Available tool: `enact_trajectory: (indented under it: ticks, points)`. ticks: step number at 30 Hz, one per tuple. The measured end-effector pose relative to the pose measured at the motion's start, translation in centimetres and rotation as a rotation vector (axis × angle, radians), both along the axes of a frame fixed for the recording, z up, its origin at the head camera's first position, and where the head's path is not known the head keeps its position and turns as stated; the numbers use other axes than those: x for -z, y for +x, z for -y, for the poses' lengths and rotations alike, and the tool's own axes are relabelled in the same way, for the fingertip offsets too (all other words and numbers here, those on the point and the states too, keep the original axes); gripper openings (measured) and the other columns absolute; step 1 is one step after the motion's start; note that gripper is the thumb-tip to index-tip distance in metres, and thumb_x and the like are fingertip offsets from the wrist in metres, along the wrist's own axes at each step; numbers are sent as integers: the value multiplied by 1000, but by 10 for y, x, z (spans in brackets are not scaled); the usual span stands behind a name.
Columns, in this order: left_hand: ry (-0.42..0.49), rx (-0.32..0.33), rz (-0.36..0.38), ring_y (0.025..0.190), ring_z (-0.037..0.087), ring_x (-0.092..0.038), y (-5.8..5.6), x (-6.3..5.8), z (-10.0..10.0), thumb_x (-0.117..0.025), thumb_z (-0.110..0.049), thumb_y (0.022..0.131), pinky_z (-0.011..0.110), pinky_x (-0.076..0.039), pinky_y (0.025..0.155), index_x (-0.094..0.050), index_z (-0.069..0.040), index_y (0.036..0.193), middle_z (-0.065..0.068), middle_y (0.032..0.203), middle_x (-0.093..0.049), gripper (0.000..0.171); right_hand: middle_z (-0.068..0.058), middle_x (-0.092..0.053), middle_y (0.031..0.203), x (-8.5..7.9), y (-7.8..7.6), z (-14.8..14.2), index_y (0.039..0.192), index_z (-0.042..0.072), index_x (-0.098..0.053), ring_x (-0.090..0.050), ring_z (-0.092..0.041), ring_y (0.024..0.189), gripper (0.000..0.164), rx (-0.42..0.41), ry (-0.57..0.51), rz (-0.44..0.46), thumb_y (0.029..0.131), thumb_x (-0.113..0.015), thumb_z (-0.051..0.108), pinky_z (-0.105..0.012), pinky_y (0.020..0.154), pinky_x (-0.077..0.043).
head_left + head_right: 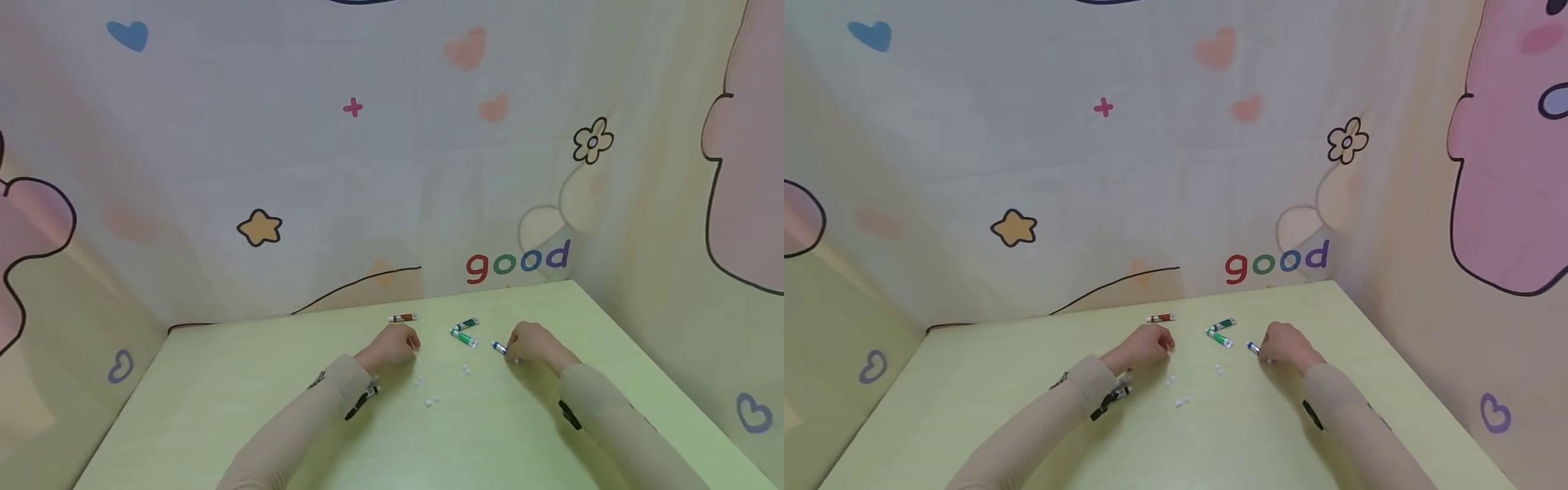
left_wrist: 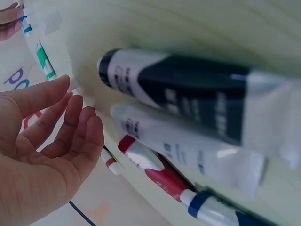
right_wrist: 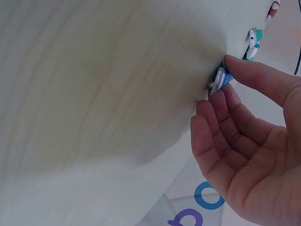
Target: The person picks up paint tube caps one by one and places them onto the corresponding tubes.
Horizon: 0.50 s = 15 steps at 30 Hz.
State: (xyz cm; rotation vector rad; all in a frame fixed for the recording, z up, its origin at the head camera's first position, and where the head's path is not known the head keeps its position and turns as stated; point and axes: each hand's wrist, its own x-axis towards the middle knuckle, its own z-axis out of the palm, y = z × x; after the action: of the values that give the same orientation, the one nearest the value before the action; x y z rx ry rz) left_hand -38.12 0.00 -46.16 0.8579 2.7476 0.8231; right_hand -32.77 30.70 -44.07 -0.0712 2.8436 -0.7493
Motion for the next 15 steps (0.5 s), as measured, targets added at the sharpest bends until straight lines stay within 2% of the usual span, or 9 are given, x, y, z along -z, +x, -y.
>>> enact_trajectory:
  ticks: [6,11,15]
  points:
    - [-30,4,-14,70,11,-52,2,-2,-2,-71,1,85,28,-46,69,-72,-6,81,0,77,-66,8,-7,-65,81,1,-4,1,89,-1,-70,-56,-21,76,12,-9,0,-12,84,-76,8,-36,72,-49]
    - [-33,7,-35,74,12,-57,1,-6,2,-70,-2,89,28,-48,70,-73,-6,88,1,83,-68,5,-7,-65,82,3,-5,0,90,-2,-71,-56,-22,76,13,-11,-6,-10,84,-76,9,-35,71,-49]
    - [15,-10,-24,75,14,-62,-2,-17,8,-68,-6,94,28,-49,68,-73,-4,97,5,89,-70,5,-8,-66,86,-3,-6,-1,92,-2,-71,-57,-24,81,14,0,-16,-11,85,-75,10,-41,78,-51]
